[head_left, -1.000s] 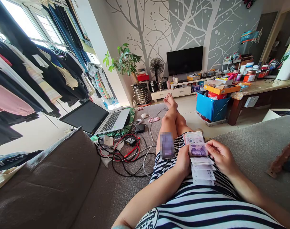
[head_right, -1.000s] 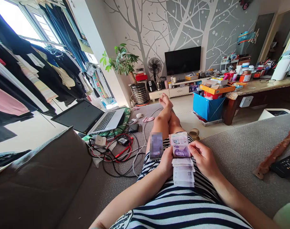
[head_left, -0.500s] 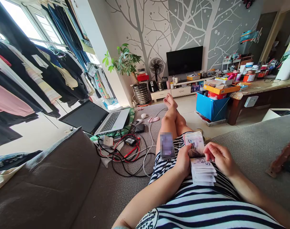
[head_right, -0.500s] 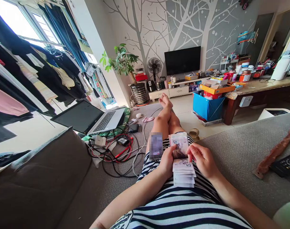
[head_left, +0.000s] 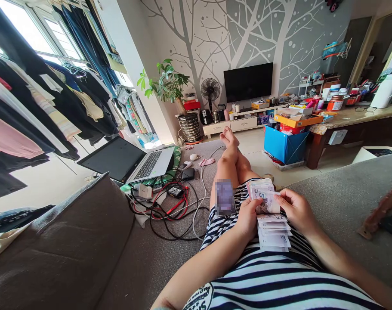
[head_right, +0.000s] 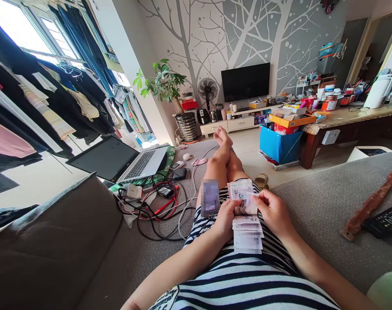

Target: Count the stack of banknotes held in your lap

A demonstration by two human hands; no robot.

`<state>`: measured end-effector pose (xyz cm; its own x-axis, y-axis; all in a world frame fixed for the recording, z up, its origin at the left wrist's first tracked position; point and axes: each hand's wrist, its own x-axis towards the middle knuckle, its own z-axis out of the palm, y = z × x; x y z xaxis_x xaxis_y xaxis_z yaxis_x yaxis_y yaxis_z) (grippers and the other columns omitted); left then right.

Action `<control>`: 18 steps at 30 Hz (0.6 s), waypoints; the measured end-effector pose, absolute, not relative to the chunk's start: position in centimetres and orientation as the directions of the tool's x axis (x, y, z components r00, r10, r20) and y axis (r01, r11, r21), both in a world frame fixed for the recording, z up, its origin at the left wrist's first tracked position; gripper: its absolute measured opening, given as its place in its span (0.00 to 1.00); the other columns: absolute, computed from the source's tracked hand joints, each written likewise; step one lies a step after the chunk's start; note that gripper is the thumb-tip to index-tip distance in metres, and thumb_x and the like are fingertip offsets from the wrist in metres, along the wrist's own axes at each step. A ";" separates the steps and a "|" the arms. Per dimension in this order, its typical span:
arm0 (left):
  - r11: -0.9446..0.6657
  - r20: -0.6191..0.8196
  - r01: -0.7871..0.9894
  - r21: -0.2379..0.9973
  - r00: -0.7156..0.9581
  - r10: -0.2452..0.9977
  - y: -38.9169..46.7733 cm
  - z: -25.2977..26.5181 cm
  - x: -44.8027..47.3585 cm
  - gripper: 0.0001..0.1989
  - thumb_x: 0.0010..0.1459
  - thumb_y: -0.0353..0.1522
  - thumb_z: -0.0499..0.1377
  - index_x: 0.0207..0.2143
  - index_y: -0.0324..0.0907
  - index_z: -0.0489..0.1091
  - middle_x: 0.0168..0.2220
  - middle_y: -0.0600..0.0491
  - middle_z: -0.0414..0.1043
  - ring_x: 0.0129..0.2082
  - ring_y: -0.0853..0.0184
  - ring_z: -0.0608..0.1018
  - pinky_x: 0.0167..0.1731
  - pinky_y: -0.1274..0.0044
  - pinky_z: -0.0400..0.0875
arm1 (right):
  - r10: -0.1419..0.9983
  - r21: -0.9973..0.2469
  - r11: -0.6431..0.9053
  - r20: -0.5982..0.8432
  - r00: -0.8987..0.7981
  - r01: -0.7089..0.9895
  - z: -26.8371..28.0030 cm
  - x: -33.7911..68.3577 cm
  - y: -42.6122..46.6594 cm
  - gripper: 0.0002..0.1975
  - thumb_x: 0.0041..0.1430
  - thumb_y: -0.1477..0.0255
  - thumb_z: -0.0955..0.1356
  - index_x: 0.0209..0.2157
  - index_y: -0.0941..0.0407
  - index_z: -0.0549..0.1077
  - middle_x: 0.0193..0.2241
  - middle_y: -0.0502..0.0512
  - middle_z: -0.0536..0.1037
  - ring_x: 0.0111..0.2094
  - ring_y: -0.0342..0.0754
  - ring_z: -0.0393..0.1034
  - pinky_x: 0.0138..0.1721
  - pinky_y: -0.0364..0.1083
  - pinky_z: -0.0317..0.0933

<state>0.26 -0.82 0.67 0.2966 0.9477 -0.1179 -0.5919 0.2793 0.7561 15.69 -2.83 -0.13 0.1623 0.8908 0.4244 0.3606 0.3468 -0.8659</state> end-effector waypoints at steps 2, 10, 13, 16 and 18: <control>0.283 -0.121 -0.595 0.753 0.297 0.947 -0.8 0.7 0.3 0.16 0.38 0.35 0.70 0.33 0.37 0.79 0.35 0.45 0.82 0.39 0.54 0.82 0.46 0.68 0.73 | 0.889 -0.860 0.350 0.430 0.159 0.371 -0.2 15.7 -2.9 0.21 0.62 0.52 0.68 0.26 0.54 0.70 0.20 0.48 0.69 0.24 0.46 0.62 0.26 0.44 0.57; 0.329 -0.144 -0.631 0.703 0.326 0.934 -0.6 0.8 0.5 0.21 0.43 0.42 0.68 0.37 0.37 0.79 0.40 0.42 0.82 0.47 0.49 0.81 0.48 0.65 0.74 | 0.888 -0.875 0.380 0.436 0.145 0.301 0.8 15.3 -3.7 0.21 0.65 0.54 0.66 0.25 0.53 0.69 0.20 0.47 0.67 0.23 0.46 0.61 0.25 0.44 0.55; 0.317 -0.138 -0.620 0.718 0.319 0.938 -0.7 0.9 0.5 0.21 0.43 0.42 0.68 0.37 0.36 0.79 0.39 0.42 0.82 0.47 0.48 0.81 0.49 0.64 0.74 | 0.884 -0.871 0.400 0.449 0.133 0.285 1.1 15.2 -4.0 0.21 0.65 0.53 0.66 0.25 0.53 0.69 0.20 0.47 0.67 0.23 0.45 0.60 0.25 0.44 0.55; 0.299 -0.122 -0.614 0.731 0.314 0.942 -0.7 0.9 0.5 0.20 0.43 0.42 0.68 0.36 0.37 0.79 0.38 0.42 0.82 0.47 0.47 0.81 0.49 0.64 0.74 | 0.877 -0.866 0.413 0.461 0.132 0.282 1.2 15.1 -4.1 0.21 0.65 0.53 0.67 0.26 0.53 0.70 0.21 0.48 0.67 0.23 0.45 0.60 0.25 0.44 0.55; 0.294 -0.113 -0.612 0.734 0.317 0.942 -0.7 0.9 0.5 0.20 0.43 0.43 0.68 0.35 0.38 0.79 0.38 0.43 0.82 0.47 0.47 0.81 0.50 0.63 0.74 | 0.877 -0.866 0.416 0.462 0.128 0.277 1.2 15.1 -4.2 0.20 0.65 0.53 0.67 0.27 0.53 0.71 0.21 0.48 0.68 0.23 0.45 0.60 0.25 0.44 0.55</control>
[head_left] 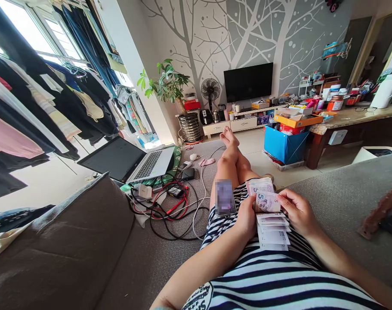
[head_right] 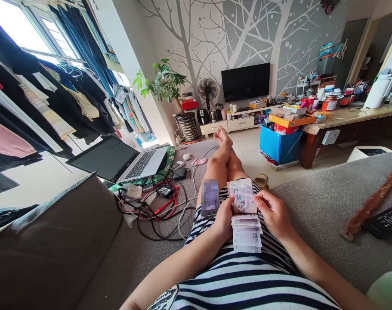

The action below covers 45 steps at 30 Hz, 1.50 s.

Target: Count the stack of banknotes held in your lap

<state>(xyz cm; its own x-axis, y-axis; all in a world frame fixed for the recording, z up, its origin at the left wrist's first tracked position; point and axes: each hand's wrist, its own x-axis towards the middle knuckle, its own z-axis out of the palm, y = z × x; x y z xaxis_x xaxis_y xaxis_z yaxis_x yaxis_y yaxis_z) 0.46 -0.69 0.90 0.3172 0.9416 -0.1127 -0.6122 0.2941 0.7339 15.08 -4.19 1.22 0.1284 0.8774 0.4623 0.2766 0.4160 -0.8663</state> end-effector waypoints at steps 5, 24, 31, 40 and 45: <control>0.285 -0.092 -0.610 0.740 0.327 0.941 -0.6 0.9 0.5 0.18 0.43 0.43 0.68 0.33 0.39 0.78 0.39 0.43 0.82 0.50 0.46 0.80 0.52 0.62 0.72 | 0.880 -0.870 0.417 0.459 0.123 0.265 1.4 14.9 -4.3 0.19 0.65 0.52 0.66 0.30 0.53 0.72 0.22 0.48 0.68 0.23 0.46 0.60 0.25 0.44 0.56; 0.276 -0.078 -0.599 0.752 0.334 0.939 -0.5 0.8 0.5 0.15 0.44 0.41 0.66 0.31 0.38 0.78 0.37 0.43 0.82 0.47 0.48 0.80 0.50 0.63 0.72 | 0.889 -0.875 0.422 0.451 0.084 0.237 0.8 15.3 -4.3 0.19 0.67 0.54 0.65 0.29 0.53 0.72 0.20 0.47 0.65 0.23 0.46 0.60 0.25 0.44 0.56; 0.260 -0.069 -0.596 0.759 0.324 0.944 -0.6 0.8 0.4 0.15 0.46 0.39 0.65 0.33 0.37 0.79 0.37 0.43 0.83 0.47 0.48 0.80 0.48 0.64 0.73 | 0.893 -0.880 0.417 0.443 0.077 0.227 0.7 15.3 -4.3 0.18 0.67 0.55 0.66 0.29 0.53 0.71 0.21 0.47 0.65 0.23 0.46 0.60 0.25 0.44 0.55; 0.266 -0.075 -0.597 0.757 0.326 0.942 -0.5 0.4 0.5 0.16 0.45 0.40 0.65 0.33 0.38 0.79 0.37 0.45 0.83 0.46 0.50 0.81 0.49 0.65 0.72 | 0.895 -0.883 0.416 0.440 0.071 0.217 0.7 15.4 -4.3 0.17 0.68 0.56 0.66 0.30 0.53 0.71 0.21 0.47 0.65 0.23 0.46 0.60 0.26 0.44 0.55; 0.264 -0.067 -0.594 0.760 0.333 0.941 -0.6 0.7 0.5 0.17 0.45 0.40 0.66 0.34 0.37 0.79 0.37 0.44 0.82 0.46 0.49 0.80 0.50 0.65 0.72 | 0.894 -0.883 0.419 0.442 0.071 0.211 0.7 15.4 -4.3 0.17 0.68 0.56 0.66 0.30 0.53 0.71 0.21 0.47 0.65 0.23 0.45 0.60 0.26 0.44 0.55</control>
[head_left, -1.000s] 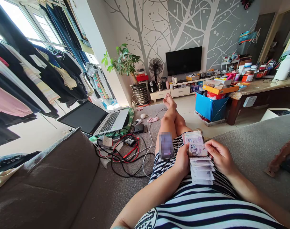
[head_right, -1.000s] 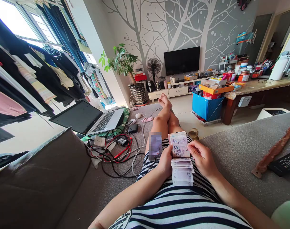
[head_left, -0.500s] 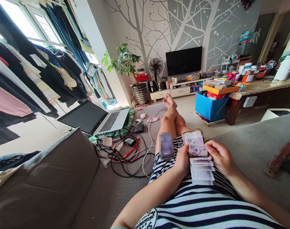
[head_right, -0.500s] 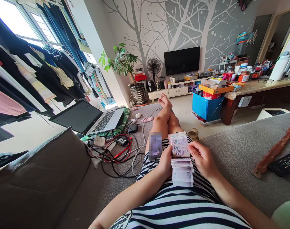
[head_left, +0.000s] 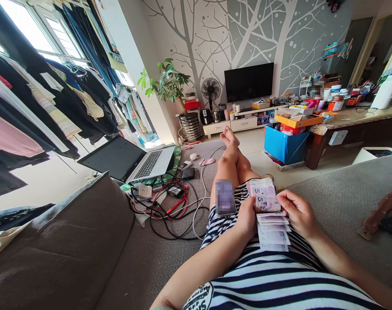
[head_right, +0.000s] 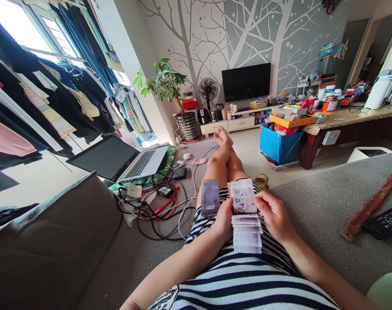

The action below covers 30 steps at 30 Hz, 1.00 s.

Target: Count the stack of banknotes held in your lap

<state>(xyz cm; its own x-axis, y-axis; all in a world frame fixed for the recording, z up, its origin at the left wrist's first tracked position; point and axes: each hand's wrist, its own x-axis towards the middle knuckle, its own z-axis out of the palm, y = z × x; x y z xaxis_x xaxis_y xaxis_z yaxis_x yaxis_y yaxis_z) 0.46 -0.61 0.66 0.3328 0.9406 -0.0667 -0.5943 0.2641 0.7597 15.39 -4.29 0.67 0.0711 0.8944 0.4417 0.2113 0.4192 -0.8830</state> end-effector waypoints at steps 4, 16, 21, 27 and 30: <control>0.275 -0.071 -0.597 0.754 0.343 0.937 -0.6 0.7 0.5 0.17 0.45 0.40 0.65 0.35 0.37 0.79 0.38 0.44 0.82 0.46 0.49 0.80 0.50 0.65 0.72 | 0.895 -0.883 0.418 0.441 0.069 0.214 0.6 15.4 -4.3 0.17 0.68 0.56 0.66 0.30 0.53 0.71 0.21 0.46 0.65 0.24 0.45 0.60 0.26 0.44 0.55; 0.306 -0.118 -0.603 0.737 0.331 0.936 -0.7 0.6 0.2 0.19 0.43 0.42 0.68 0.33 0.37 0.78 0.34 0.45 0.82 0.44 0.51 0.81 0.48 0.66 0.71 | 0.907 -0.902 0.417 0.421 0.015 0.113 1.3 15.0 -4.7 0.20 0.66 0.53 0.66 0.28 0.54 0.73 0.20 0.48 0.68 0.22 0.44 0.59 0.23 0.43 0.54; 0.288 -0.127 -0.606 0.742 0.296 0.947 -0.5 0.3 0.3 0.20 0.41 0.42 0.70 0.33 0.36 0.78 0.33 0.45 0.81 0.42 0.52 0.81 0.48 0.67 0.70 | 0.907 -0.905 0.420 0.421 -0.002 0.064 1.3 15.0 -4.4 0.23 0.66 0.51 0.66 0.27 0.54 0.73 0.18 0.49 0.71 0.21 0.44 0.60 0.24 0.44 0.55; 0.274 -0.109 -0.616 0.739 0.291 0.950 -0.8 1.0 0.3 0.16 0.40 0.39 0.70 0.31 0.37 0.79 0.33 0.45 0.81 0.37 0.57 0.80 0.45 0.69 0.71 | 0.899 -0.915 0.354 0.390 0.200 0.192 0.5 15.5 -3.1 0.24 0.58 0.49 0.71 0.22 0.54 0.67 0.17 0.45 0.64 0.21 0.43 0.58 0.24 0.43 0.53; 0.271 -0.110 -0.613 0.742 0.289 0.951 -1.0 1.3 0.3 0.15 0.39 0.37 0.71 0.29 0.37 0.79 0.29 0.48 0.80 0.30 0.62 0.78 0.40 0.72 0.71 | 0.897 -0.910 0.349 0.393 0.202 0.223 0.1 15.6 -2.8 0.24 0.59 0.50 0.70 0.23 0.54 0.66 0.19 0.45 0.63 0.22 0.44 0.58 0.25 0.44 0.52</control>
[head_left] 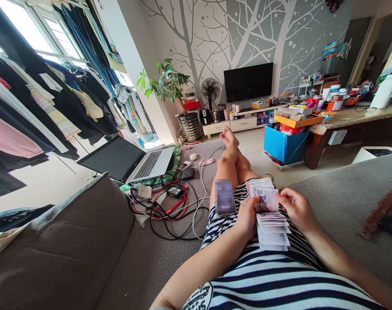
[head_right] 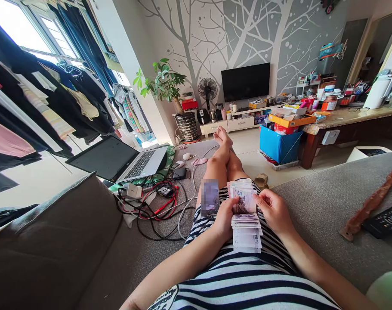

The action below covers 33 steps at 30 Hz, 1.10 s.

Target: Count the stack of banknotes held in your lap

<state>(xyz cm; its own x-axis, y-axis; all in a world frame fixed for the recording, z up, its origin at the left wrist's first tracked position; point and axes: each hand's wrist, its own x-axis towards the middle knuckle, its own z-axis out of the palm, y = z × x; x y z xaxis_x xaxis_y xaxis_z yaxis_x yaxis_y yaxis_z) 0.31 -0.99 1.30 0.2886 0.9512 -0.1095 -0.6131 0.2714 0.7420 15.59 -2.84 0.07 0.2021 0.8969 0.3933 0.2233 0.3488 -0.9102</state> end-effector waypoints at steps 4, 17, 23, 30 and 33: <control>0.280 -0.116 -0.614 0.738 0.294 0.949 -1.0 1.3 0.3 0.16 0.37 0.35 0.71 0.30 0.37 0.79 0.30 0.49 0.79 0.29 0.65 0.76 0.38 0.74 0.70 | 0.906 -0.902 0.343 0.391 0.160 0.261 -0.2 15.6 -2.9 0.21 0.62 0.52 0.68 0.25 0.54 0.67 0.21 0.46 0.65 0.24 0.45 0.59 0.26 0.44 0.53; 0.282 -0.113 -0.614 0.737 0.300 0.947 -0.3 0.6 0.4 0.16 0.41 0.41 0.69 0.28 0.38 0.77 0.29 0.48 0.79 0.36 0.56 0.80 0.43 0.69 0.71 | 0.884 -0.880 0.400 0.444 0.145 0.256 0.7 15.2 -3.8 0.19 0.63 0.55 0.68 0.25 0.54 0.68 0.21 0.47 0.65 0.24 0.45 0.59 0.26 0.43 0.55; 0.268 -0.091 -0.602 0.752 0.308 0.947 -0.5 0.9 0.4 0.15 0.42 0.40 0.67 0.30 0.38 0.77 0.31 0.46 0.80 0.41 0.52 0.81 0.44 0.67 0.72 | 0.879 -0.868 0.432 0.466 0.101 0.244 1.4 14.9 -4.4 0.20 0.64 0.54 0.67 0.26 0.54 0.70 0.21 0.48 0.67 0.24 0.45 0.60 0.26 0.44 0.55; 0.271 -0.090 -0.574 0.773 0.323 0.942 -0.6 0.9 0.3 0.14 0.43 0.40 0.67 0.29 0.38 0.77 0.29 0.47 0.79 0.38 0.54 0.80 0.43 0.68 0.71 | 0.875 -0.861 0.436 0.473 0.101 0.261 1.5 14.9 -4.4 0.18 0.64 0.54 0.67 0.30 0.54 0.74 0.23 0.50 0.71 0.25 0.46 0.63 0.26 0.44 0.57; 0.262 -0.094 -0.569 0.780 0.307 0.947 -0.5 0.6 0.4 0.14 0.43 0.40 0.66 0.29 0.38 0.78 0.28 0.48 0.78 0.35 0.57 0.78 0.41 0.70 0.70 | 0.877 -0.861 0.436 0.472 0.091 0.262 1.4 15.0 -4.4 0.18 0.65 0.55 0.67 0.29 0.53 0.73 0.23 0.49 0.71 0.25 0.46 0.62 0.26 0.44 0.57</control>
<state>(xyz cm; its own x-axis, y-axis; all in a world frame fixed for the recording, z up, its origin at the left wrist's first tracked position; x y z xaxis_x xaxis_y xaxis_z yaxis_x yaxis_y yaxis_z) 0.36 -0.47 0.57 0.3074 0.9469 -0.0941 -0.5687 0.2620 0.7797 14.98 -4.38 1.44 0.0908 0.8771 0.4716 0.2620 0.4358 -0.8611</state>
